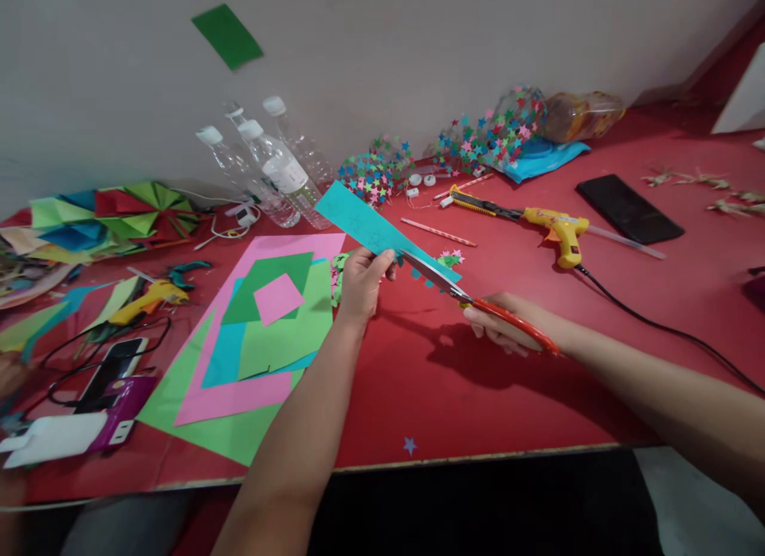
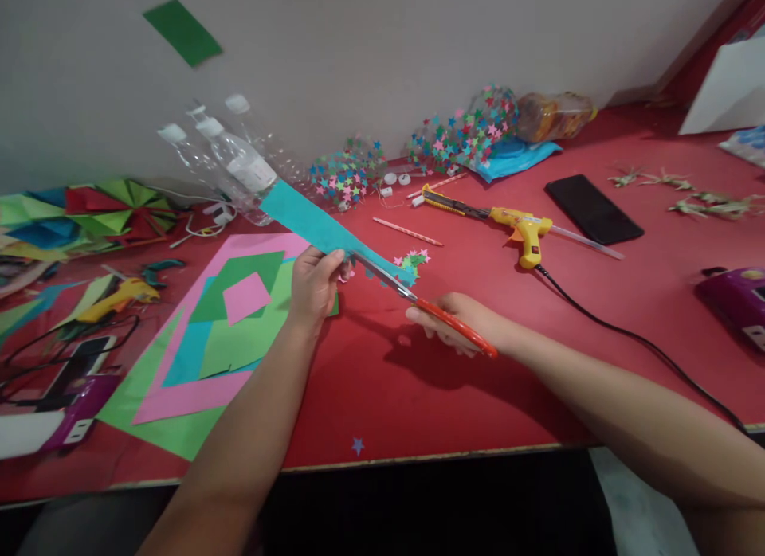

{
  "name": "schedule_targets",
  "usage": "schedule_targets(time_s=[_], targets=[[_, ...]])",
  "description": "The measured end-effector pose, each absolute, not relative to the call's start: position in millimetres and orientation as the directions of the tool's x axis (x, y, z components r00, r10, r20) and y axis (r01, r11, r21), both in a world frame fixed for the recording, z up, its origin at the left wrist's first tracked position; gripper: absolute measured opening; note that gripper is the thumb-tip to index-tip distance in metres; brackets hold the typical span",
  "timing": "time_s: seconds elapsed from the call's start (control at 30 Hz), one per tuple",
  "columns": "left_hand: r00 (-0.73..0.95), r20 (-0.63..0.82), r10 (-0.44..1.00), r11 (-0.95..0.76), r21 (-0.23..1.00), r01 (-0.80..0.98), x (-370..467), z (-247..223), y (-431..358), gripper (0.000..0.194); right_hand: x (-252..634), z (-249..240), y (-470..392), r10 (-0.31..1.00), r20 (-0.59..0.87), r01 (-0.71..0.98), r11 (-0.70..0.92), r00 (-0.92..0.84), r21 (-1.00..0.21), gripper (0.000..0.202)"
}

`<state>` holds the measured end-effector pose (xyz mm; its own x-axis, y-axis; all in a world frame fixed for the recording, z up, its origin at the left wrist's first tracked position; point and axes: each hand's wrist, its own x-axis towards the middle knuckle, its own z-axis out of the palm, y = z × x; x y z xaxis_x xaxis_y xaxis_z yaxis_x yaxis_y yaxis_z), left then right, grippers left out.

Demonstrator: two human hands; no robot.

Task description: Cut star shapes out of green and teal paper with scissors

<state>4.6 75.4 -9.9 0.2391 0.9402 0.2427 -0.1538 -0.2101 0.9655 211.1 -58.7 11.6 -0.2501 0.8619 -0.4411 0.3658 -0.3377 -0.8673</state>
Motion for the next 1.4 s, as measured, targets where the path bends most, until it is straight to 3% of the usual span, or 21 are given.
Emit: schedule_targets(time_s=[0.6, 1.4], targets=[[0.275, 0.215, 0.937, -0.192, 0.975, -0.108, 0.3, -10.4, 78.2, 0.018, 213.5, 13.2, -56.3, 0.832, -0.506, 0.391, -0.399, -0.226, -0.830, 0.053], [0.270, 0.166, 0.949, -0.133, 0.982, -0.134, 5.0, -10.5, 75.0, 0.018, 214.8, 13.9, -58.2, 0.849, -0.466, 0.435, -0.332, -0.249, -0.837, 0.056]])
